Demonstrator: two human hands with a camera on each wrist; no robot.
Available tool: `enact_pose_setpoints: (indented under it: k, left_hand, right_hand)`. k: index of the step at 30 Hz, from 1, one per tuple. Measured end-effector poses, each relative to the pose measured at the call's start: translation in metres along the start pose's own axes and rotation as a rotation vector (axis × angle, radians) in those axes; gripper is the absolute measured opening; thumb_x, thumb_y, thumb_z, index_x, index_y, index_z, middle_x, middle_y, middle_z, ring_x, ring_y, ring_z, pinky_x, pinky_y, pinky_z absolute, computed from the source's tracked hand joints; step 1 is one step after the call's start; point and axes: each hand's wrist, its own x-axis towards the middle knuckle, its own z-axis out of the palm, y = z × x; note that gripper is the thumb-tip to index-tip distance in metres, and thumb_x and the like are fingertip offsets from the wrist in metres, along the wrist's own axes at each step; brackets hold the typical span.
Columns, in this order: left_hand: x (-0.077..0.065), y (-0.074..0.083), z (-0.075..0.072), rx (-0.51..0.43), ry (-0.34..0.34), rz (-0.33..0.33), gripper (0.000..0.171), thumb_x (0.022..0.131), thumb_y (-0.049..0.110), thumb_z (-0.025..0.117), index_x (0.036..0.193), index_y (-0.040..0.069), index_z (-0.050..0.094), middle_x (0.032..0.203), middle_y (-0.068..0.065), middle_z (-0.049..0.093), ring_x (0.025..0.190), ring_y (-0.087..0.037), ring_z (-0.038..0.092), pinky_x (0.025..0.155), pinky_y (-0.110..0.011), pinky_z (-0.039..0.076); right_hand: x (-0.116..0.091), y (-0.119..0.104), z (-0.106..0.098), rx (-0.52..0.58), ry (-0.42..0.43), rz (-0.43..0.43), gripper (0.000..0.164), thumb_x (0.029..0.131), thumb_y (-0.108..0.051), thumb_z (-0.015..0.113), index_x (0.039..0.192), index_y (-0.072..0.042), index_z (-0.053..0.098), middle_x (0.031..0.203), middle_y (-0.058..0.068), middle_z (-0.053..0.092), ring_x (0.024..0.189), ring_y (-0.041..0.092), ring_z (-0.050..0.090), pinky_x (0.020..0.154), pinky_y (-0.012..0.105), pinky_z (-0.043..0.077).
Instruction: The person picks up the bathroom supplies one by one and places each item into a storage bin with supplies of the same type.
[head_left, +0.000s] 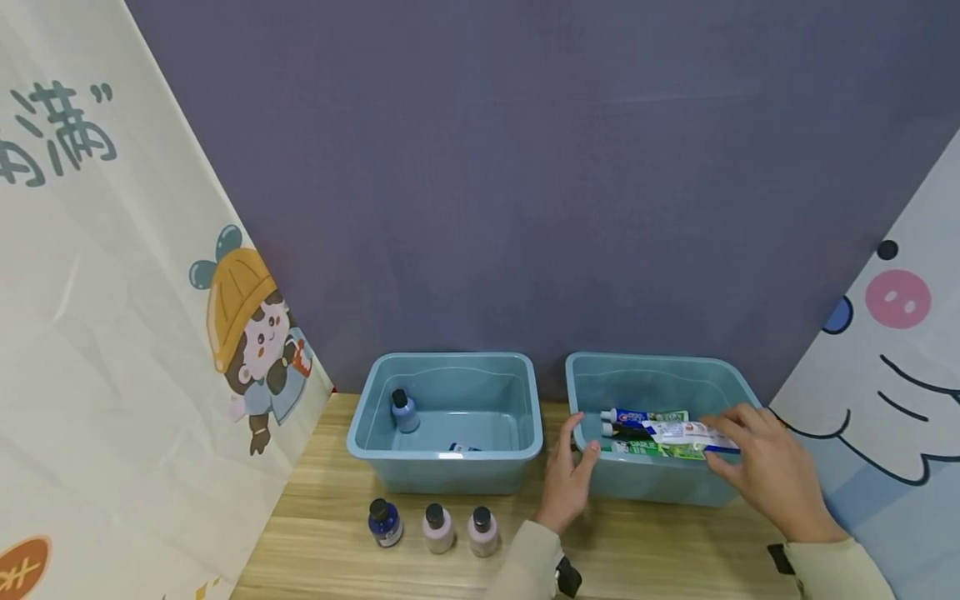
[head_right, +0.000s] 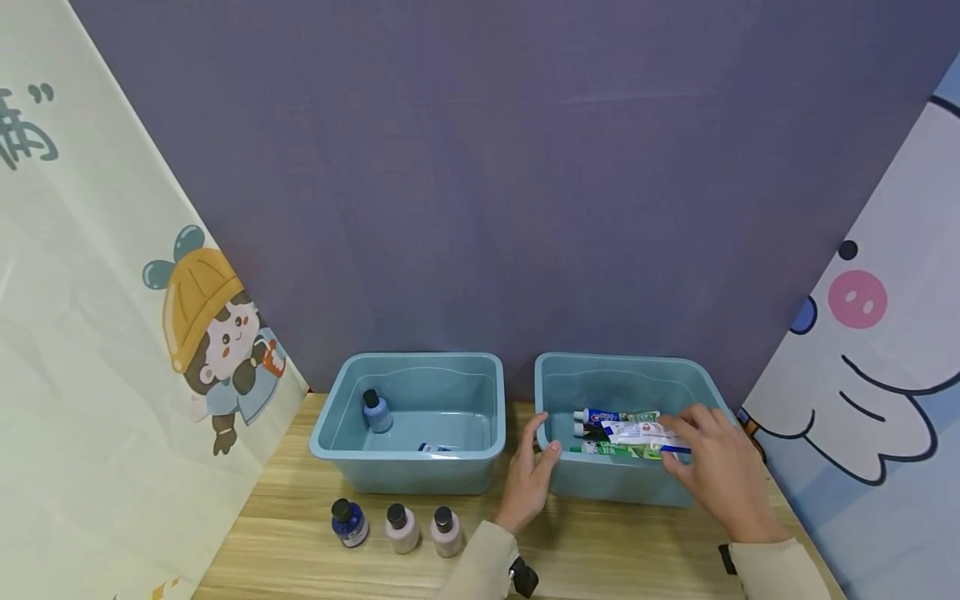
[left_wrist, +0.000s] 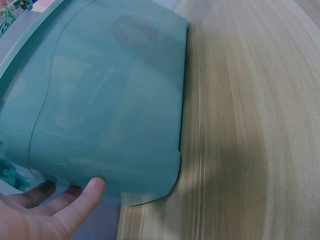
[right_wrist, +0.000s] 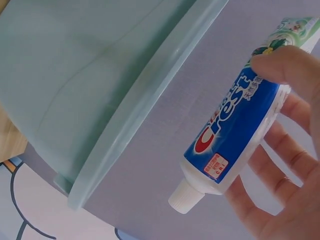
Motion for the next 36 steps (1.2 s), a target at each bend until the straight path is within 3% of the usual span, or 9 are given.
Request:
enact_pose_setpoints:
  k: [9,18,19,21,23,24,26,32,36]
  left_hand:
    - [0.000,0.001,0.000,0.001,0.005,0.004,0.048,0.106,0.049,0.050,0.148,0.060,0.030,0.160,0.004,0.043,0.143,-0.030,0.046,0.112,-0.060,0.039]
    - [0.001,-0.002,0.000,0.000,-0.002,-0.006,0.047,0.104,0.057,0.047,0.148,0.061,0.029,0.160,0.004,0.042,0.143,-0.031,0.045,0.112,-0.062,0.039]
    - [0.001,-0.002,0.000,0.000,-0.003,-0.006,0.047,0.104,0.057,0.047,0.148,0.061,0.029,0.160,0.004,0.042,0.143,-0.030,0.046,0.112,-0.061,0.039]
    - [0.002,-0.003,0.001,0.001,-0.005,-0.003,0.047,0.105,0.056,0.046,0.148,0.061,0.029,0.161,0.003,0.042,0.144,-0.030,0.045,0.112,-0.061,0.040]
    - [0.002,-0.002,0.001,0.002,-0.004,-0.002,0.047,0.105,0.054,0.047,0.148,0.061,0.029,0.161,0.003,0.042,0.144,-0.031,0.045,0.112,-0.061,0.040]
    - [0.002,-0.002,0.001,0.002,-0.004,-0.001,0.047,0.105,0.053,0.047,0.148,0.061,0.029,0.161,0.002,0.042,0.144,-0.031,0.045,0.111,-0.061,0.040]
    - [0.002,-0.002,0.001,0.005,-0.003,0.001,0.047,0.106,0.053,0.047,0.148,0.061,0.029,0.161,0.002,0.042,0.143,-0.031,0.045,0.111,-0.061,0.040]
    - [0.002,-0.002,0.001,0.015,0.005,0.015,0.048,0.105,0.055,0.047,0.149,0.059,0.029,0.160,0.001,0.044,0.142,-0.029,0.047,0.111,-0.058,0.041]
    - [0.003,-0.002,0.001,0.016,0.010,0.024,0.048,0.106,0.049,0.049,0.149,0.058,0.030,0.159,0.000,0.045,0.142,-0.028,0.048,0.111,-0.057,0.041]
  right_hand:
    - [0.007,0.003,0.002,-0.007,-0.018,-0.012,0.092,0.093,-0.080,0.016,0.106,-0.013,0.078,0.094,0.004,0.063,0.076,0.021,0.052,0.051,0.029,0.039]
    - [0.011,0.010,0.008,0.002,-0.038,-0.024,0.092,0.093,-0.079,0.017,0.109,-0.012,0.078,0.094,0.003,0.063,0.075,0.020,0.051,0.051,0.028,0.038]
    - [0.011,0.012,0.008,0.005,-0.044,-0.026,0.088,0.094,-0.080,0.024,0.109,-0.012,0.078,0.094,0.003,0.063,0.075,0.019,0.051,0.051,0.027,0.038]
    - [0.012,0.014,0.009,0.007,-0.053,-0.030,0.068,0.091,-0.074,0.055,0.110,-0.013,0.078,0.096,0.003,0.063,0.076,0.019,0.051,0.051,0.027,0.038]
    - [0.013,0.016,0.010,0.009,-0.060,-0.029,0.050,0.081,-0.053,0.080,0.111,-0.013,0.077,0.097,0.003,0.064,0.076,0.019,0.051,0.051,0.027,0.037]
    - [0.013,0.017,0.011,0.008,-0.062,-0.030,0.046,0.075,-0.040,0.087,0.111,-0.013,0.077,0.097,0.003,0.063,0.076,0.019,0.051,0.051,0.027,0.038]
    - [0.014,0.018,0.012,0.008,-0.063,-0.029,0.048,0.065,-0.021,0.089,0.112,-0.013,0.077,0.098,0.003,0.064,0.078,0.020,0.052,0.051,0.027,0.038]
    - [0.018,0.020,0.016,0.013,-0.076,-0.034,0.042,0.073,-0.022,0.084,0.113,-0.014,0.077,0.098,0.002,0.063,0.080,0.021,0.053,0.050,0.026,0.036]
    - [0.023,0.020,0.016,0.009,-0.079,-0.040,0.048,0.065,-0.019,0.087,0.111,-0.012,0.077,0.097,0.003,0.064,0.079,0.022,0.054,0.050,0.026,0.037]
